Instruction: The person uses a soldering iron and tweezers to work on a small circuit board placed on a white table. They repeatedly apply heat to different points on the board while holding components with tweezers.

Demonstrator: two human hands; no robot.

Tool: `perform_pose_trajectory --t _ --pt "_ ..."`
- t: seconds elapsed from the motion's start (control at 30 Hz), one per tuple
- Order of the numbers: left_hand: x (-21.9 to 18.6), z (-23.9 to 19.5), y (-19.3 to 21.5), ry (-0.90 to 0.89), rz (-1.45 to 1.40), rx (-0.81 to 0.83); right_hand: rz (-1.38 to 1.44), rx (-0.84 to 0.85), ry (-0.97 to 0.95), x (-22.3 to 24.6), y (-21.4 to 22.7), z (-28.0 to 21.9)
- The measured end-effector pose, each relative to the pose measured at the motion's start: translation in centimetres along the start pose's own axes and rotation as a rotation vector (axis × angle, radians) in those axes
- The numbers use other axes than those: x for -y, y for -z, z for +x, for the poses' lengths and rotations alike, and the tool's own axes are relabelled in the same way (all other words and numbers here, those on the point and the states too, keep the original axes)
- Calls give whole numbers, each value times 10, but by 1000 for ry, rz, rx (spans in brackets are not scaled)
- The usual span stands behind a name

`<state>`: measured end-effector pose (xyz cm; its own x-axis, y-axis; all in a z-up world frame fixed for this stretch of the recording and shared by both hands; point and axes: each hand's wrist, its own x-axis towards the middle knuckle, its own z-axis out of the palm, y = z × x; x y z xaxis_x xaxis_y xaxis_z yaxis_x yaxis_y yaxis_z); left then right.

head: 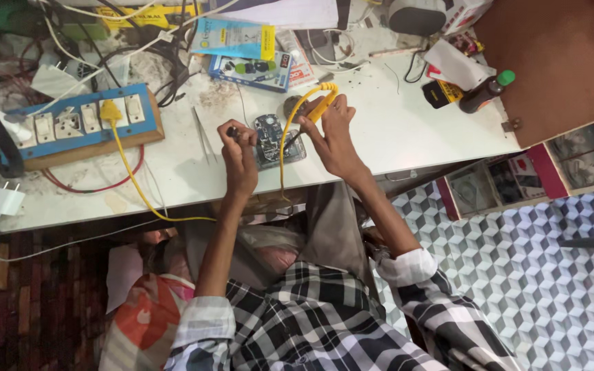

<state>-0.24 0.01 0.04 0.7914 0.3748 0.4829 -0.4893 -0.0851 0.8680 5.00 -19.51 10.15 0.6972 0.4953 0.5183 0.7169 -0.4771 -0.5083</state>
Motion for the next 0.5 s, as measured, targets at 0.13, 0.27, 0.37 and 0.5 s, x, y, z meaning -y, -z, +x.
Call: perform_pose_trajectory --t 0.13,0.27,0.37,0.5 --pt "-5 3 -5 -39 17 4 10 -28 -17 0 8 1" --pt "-3 1 -4 1 -14 35 -21 -17 -58 -2 11 -1" --pt "-1 -1 0 -9 46 51 -51 -19 -28 -3 8 -3" --pt "1 8 -3 -20 19 40 -54 -22 -10 -8 10 1"
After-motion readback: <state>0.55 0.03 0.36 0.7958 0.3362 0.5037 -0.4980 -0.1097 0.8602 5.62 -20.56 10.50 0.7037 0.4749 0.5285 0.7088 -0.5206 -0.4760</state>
